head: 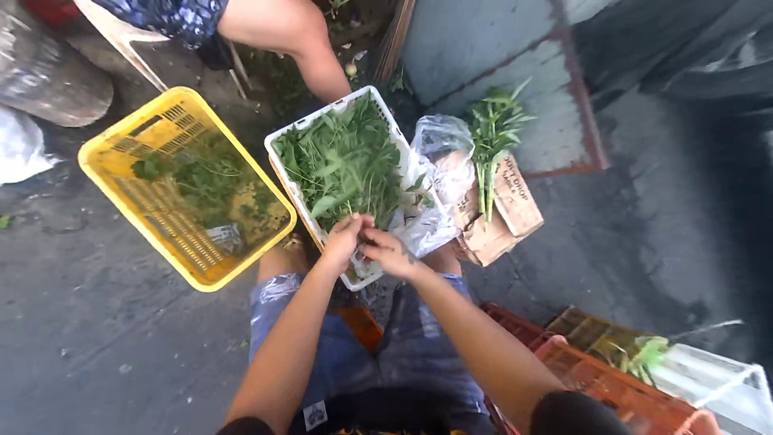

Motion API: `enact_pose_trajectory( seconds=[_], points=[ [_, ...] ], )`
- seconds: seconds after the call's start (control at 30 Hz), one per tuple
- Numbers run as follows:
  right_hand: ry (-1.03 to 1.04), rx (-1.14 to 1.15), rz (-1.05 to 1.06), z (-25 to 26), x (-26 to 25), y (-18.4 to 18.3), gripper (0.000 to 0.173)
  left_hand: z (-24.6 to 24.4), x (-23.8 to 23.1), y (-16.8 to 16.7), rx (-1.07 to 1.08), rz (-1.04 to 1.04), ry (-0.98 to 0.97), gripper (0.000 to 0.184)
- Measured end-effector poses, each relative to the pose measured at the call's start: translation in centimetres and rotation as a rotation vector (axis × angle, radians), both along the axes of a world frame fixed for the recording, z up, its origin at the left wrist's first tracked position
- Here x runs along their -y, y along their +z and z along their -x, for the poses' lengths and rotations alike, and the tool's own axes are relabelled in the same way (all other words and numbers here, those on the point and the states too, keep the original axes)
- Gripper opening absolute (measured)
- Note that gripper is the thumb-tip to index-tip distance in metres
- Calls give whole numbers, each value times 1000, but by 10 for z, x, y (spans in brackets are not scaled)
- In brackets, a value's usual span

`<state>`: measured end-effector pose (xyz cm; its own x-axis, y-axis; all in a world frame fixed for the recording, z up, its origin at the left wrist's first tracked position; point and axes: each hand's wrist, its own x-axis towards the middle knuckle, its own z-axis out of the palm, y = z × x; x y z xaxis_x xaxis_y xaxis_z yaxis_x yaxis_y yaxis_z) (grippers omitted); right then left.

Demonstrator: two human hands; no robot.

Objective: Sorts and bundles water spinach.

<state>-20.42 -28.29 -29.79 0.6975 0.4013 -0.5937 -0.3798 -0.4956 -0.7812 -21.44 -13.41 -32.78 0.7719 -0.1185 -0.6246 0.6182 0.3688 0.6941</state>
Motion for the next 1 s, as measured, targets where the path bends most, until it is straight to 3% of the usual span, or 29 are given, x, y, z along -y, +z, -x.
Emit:
enact_pose_trajectory(
  seconds=[0.07,0.13,0.3,0.4,0.5,0.6,0.67,0.77,0.9,1.0],
  points=[
    [-139,-5,51,-15,4,-22,31,0,-19,-6,-135,36,108,41],
    [-194,88,285,-47,14,-57,33,4,-39,-11,-243,11,180,43],
    [-375,104,613,-118,10,-125,33,10,-53,-12,-231,85,218,38],
    [-253,220,719,-137,-6,-134,35,8,-51,-12,-192,22,240,35],
    [-292,-31,700,-154,-7,-138,61,0,-46,-10,-191,-79,168,35],
    [-259,30,688,-163,-2,-141,40,-2,-45,-14,-144,-129,129,33],
    [-392,70,604,-166,4,-141,34,-4,-45,-18,-131,-175,122,32],
    [-630,-33,339,-160,17,-121,41,-9,-42,-20,-134,-197,169,33],
    [-731,-30,-56,-133,29,-60,29,-7,-36,-18,-95,-201,192,32],
    [-651,152,-366,-104,36,-17,16,-2,-25,-15,-27,-250,155,31]
  ],
)
